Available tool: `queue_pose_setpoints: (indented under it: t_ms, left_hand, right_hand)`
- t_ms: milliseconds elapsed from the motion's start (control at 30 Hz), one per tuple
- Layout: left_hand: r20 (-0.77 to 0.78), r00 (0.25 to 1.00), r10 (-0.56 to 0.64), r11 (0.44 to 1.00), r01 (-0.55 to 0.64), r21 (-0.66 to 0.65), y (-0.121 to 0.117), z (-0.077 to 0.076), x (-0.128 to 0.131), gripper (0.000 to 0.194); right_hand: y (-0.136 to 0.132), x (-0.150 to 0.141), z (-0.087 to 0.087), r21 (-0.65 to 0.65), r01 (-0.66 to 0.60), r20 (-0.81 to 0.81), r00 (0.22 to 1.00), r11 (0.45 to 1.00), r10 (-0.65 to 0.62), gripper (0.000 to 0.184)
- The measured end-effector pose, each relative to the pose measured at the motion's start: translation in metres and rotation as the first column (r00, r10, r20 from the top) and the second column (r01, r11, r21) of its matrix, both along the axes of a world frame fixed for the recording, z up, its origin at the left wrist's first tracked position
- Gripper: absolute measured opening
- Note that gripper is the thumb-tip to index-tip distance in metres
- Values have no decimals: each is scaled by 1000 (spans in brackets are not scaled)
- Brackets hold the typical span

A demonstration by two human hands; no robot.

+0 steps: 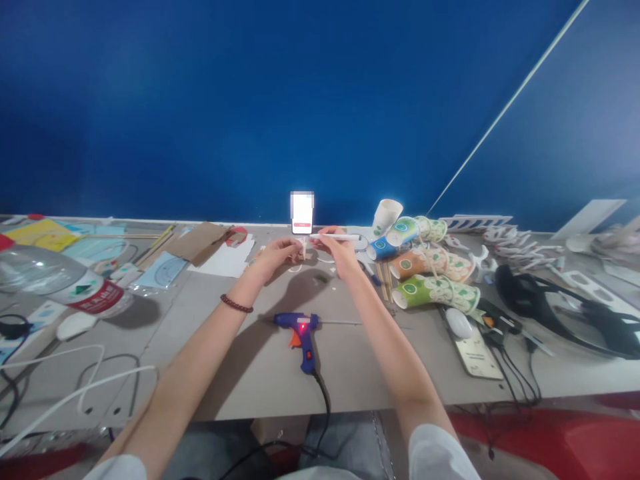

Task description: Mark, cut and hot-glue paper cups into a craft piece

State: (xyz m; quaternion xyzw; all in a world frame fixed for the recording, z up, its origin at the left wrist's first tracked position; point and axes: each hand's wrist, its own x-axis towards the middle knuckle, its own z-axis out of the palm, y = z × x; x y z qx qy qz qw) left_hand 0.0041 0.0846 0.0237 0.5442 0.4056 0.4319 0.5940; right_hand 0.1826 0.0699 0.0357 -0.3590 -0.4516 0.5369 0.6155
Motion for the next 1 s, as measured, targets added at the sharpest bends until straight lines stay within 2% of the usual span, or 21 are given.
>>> queue_pose_setpoints:
  t_ms: [267,500,667,1000]
  left_hand:
    - [-21,998,65,997,-66,-48,-1,5,0,15]
    - [-38,997,66,997,-68,-48,0,3,0,13]
    - [-39,999,30,999,-31,-27,1,1,0,13]
    - [-53,998,44,999,-45,-20,0,2,1,17]
  right_hand:
    - [-1,-6,-8,100,56,212,974,993,-76,25]
    - [0,-2,-10,217,88,439,881,972,-178,15]
    - [0,-1,-10,250,92,500,840,964,-209,11]
    - [1,0,-12,240,90,514,833,966,-206,11]
